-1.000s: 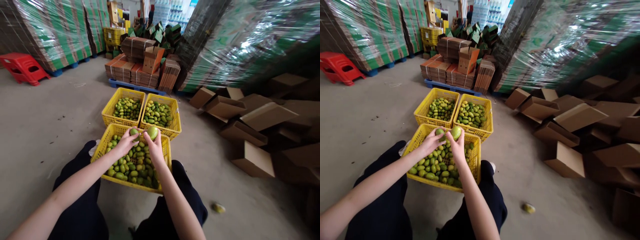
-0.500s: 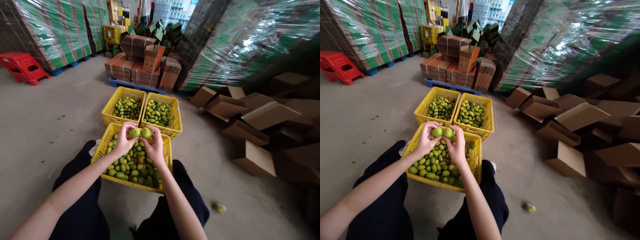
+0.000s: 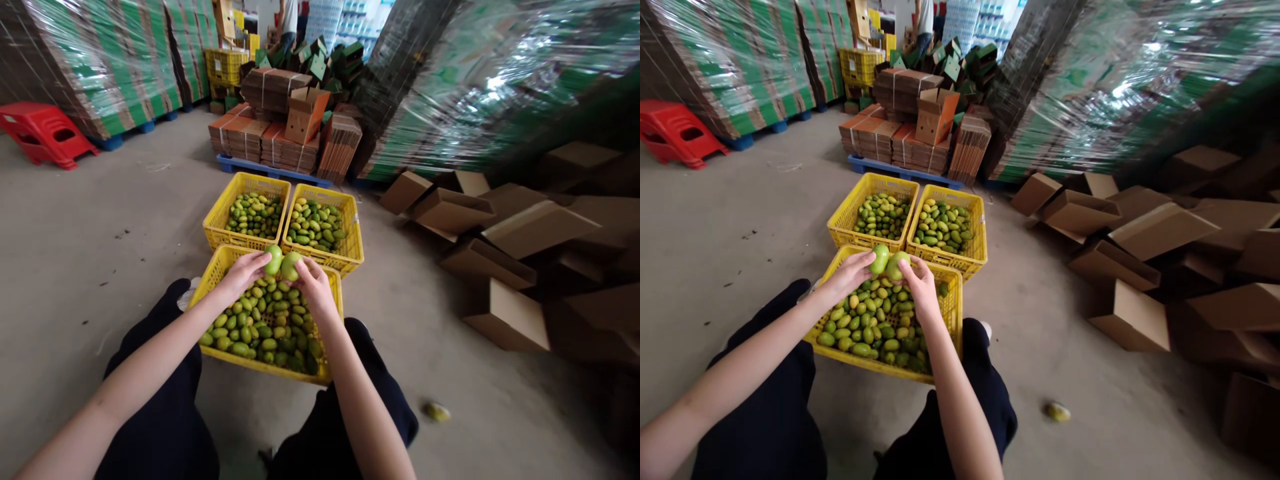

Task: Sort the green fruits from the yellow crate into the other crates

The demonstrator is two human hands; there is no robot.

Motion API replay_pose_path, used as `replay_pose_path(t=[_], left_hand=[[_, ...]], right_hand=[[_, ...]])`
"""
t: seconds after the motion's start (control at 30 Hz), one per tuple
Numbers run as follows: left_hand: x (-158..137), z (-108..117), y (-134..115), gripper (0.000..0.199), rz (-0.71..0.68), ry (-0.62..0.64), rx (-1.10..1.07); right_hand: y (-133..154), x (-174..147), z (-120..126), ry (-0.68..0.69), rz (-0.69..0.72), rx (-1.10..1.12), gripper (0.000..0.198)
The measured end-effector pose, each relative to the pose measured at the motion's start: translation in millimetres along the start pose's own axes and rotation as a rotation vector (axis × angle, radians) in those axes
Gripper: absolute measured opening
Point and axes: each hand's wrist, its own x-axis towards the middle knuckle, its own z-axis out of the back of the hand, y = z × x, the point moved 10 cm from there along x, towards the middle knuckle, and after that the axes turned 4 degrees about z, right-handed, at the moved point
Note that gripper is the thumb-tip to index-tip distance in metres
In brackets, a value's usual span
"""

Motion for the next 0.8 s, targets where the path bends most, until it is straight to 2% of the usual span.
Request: replay_pose_path(t=[0.13, 0.27, 0.33, 0.5, 0.6, 0.7, 0.8], left_hand=[[3.0, 3.5, 15.7, 0.023, 0.131, -0.02, -0.153], [4.6, 6.7, 17.5, 0.022, 0.149, -0.031, -0.158], [5.7, 7.3, 10.4, 0.03, 0.073, -0.021, -0.112], [3.7, 3.2, -21.6, 0.042, -0.295, 0.001, 0.149], [1.1, -2.6, -28.9, 0.041, -0.389, 0.042, 0.192], [-1.1, -3.4, -28.6, 0.04, -0.369, 0.04, 0.165], [0.3, -0.4, -16.7, 0.036, -0.208, 0.014, 0.017]], right_hand=[[-9.6, 1.4, -2.0, 0.001, -0.074, 0.097, 0.043], [-1.8, 3.4, 5.3, -0.045, 0.001, 0.062, 0.045], [9.0, 3.3, 9.5, -0.067, 0.103, -0.032, 0.046], [41.4, -5.3, 8.3, -0.102, 0.452, -0.393, 0.042], [50.1, -10.9, 6.1, -0.117, 0.566, -0.483, 0.037], [50.7, -11.6, 8.4, -0.119, 0.551, -0.425, 0.038], [37.7, -5.2, 10.6, -0.082, 0.367, -0.192, 0.041]])
